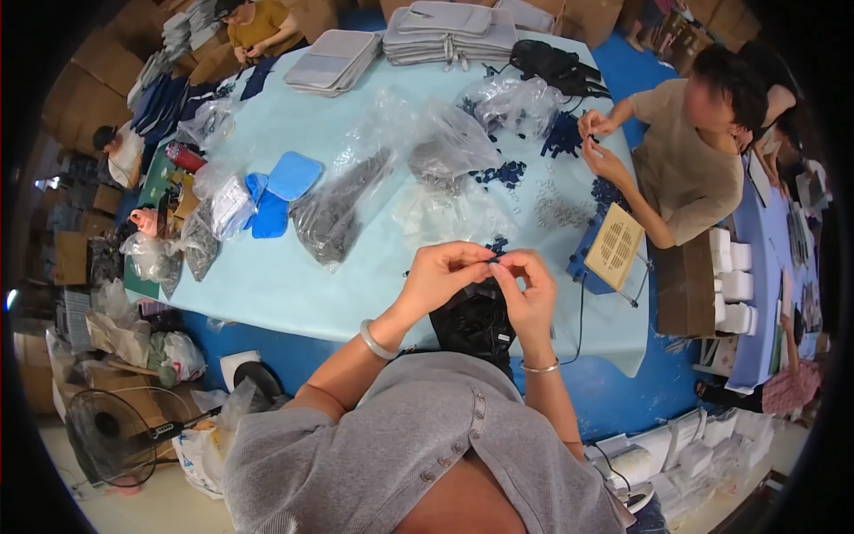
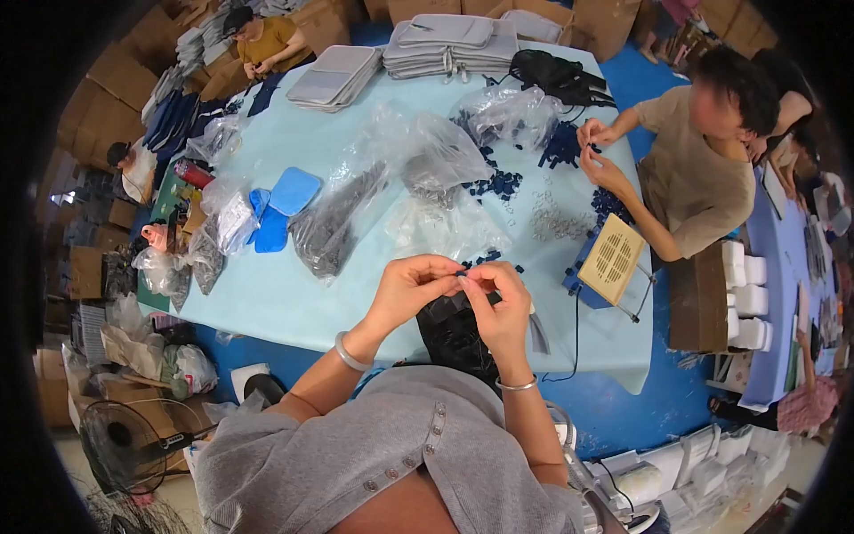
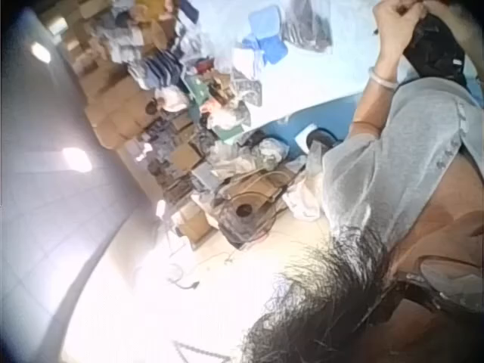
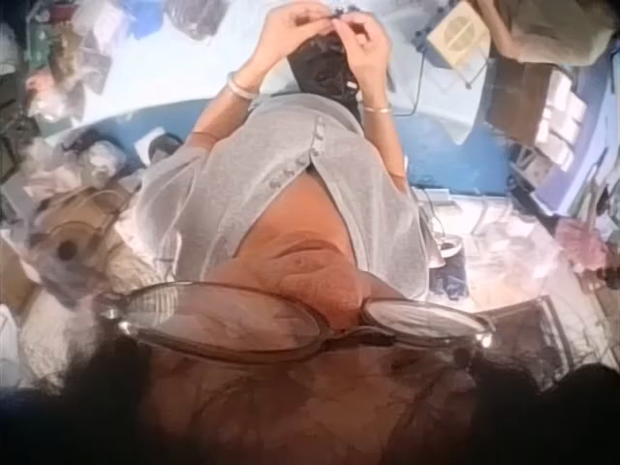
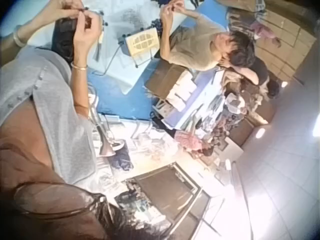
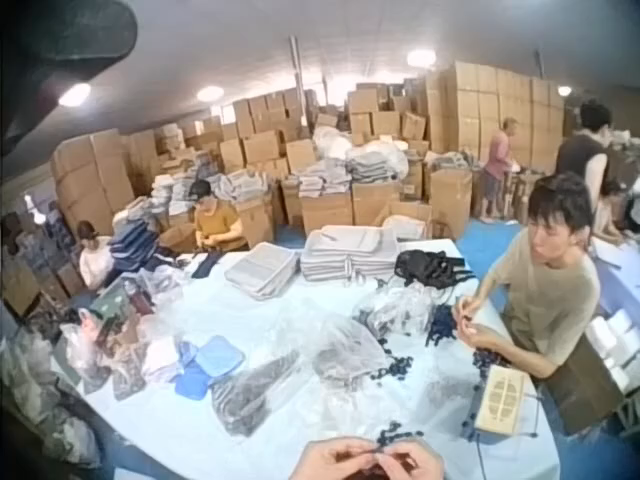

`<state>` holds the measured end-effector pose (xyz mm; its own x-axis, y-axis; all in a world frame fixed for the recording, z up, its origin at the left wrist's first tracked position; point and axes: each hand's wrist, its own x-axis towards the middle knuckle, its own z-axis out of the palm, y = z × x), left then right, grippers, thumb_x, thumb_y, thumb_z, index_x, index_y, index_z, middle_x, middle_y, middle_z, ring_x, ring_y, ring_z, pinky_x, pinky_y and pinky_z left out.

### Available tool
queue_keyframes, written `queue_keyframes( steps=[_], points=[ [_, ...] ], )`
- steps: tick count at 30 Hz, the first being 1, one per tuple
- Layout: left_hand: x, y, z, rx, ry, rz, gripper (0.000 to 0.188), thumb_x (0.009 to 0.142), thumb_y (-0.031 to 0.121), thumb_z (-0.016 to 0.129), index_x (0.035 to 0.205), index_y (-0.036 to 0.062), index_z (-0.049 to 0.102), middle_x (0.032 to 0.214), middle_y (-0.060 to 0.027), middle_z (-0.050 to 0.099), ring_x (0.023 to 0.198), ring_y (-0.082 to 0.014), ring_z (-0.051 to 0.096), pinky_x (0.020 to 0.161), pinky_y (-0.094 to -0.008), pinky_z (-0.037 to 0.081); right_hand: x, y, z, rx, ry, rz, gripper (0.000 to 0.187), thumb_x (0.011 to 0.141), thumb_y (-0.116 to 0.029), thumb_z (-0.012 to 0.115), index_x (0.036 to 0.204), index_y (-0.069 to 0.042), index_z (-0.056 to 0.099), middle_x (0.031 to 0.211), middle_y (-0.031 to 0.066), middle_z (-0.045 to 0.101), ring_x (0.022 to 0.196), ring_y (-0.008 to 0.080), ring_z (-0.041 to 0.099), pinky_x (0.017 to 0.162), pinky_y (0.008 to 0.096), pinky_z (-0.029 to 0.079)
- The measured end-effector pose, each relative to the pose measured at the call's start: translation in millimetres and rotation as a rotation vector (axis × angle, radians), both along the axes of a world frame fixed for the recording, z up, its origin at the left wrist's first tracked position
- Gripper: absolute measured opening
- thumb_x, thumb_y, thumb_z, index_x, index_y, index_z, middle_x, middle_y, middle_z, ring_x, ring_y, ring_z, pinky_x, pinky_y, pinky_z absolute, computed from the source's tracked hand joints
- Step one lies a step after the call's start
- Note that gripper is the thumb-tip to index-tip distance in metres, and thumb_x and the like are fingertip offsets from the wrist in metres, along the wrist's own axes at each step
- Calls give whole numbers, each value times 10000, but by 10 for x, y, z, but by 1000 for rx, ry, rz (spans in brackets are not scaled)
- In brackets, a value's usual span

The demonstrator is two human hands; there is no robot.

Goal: Assembling small hardware components onto straps at a workshop table.

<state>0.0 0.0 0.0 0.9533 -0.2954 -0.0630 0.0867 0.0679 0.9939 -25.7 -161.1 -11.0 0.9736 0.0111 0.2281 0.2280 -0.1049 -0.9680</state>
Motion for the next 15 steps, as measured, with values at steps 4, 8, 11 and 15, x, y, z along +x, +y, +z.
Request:
queue_keyframes(
  steps=[4,8,11,15],
  points=[
    [25,19,59,-93,145,-24,182,819,21,612,991,-37,624,862,-84,657,764,-127,638,689,-225,523,-13,50,33,241,34,-76,99,849,-67,593,922,-34,535,980,76,548,798,100,527,741,196,417],
    [112,74,40,-33,191,7,174,832,52,607,988,-23,626,845,-68,647,747,-136,637,665,-221,520,58,40,147,513,77,-113,76,872,-77,562,901,-39,503,921,57,572,775,83,506,730,212,405],
    [138,112,37,-107,180,0,184,846,84,599,1002,-9,630,829,-50,632,744,-121,624,660,-220,511,76,-30,186,573,169,-139,65,884,-88,542,921,-46,509,849,43,588,774,89,525,667,211,396],
    [141,32,159,-83,168,-12,192,859,109,589,1011,1,634,824,-38,617,745,-104,604,669,-220,500,60,-55,181,482,213,-114,79,883,-99,552,919,-37,519,816,23,589,714,76,526,633,199,398]
  ],
)
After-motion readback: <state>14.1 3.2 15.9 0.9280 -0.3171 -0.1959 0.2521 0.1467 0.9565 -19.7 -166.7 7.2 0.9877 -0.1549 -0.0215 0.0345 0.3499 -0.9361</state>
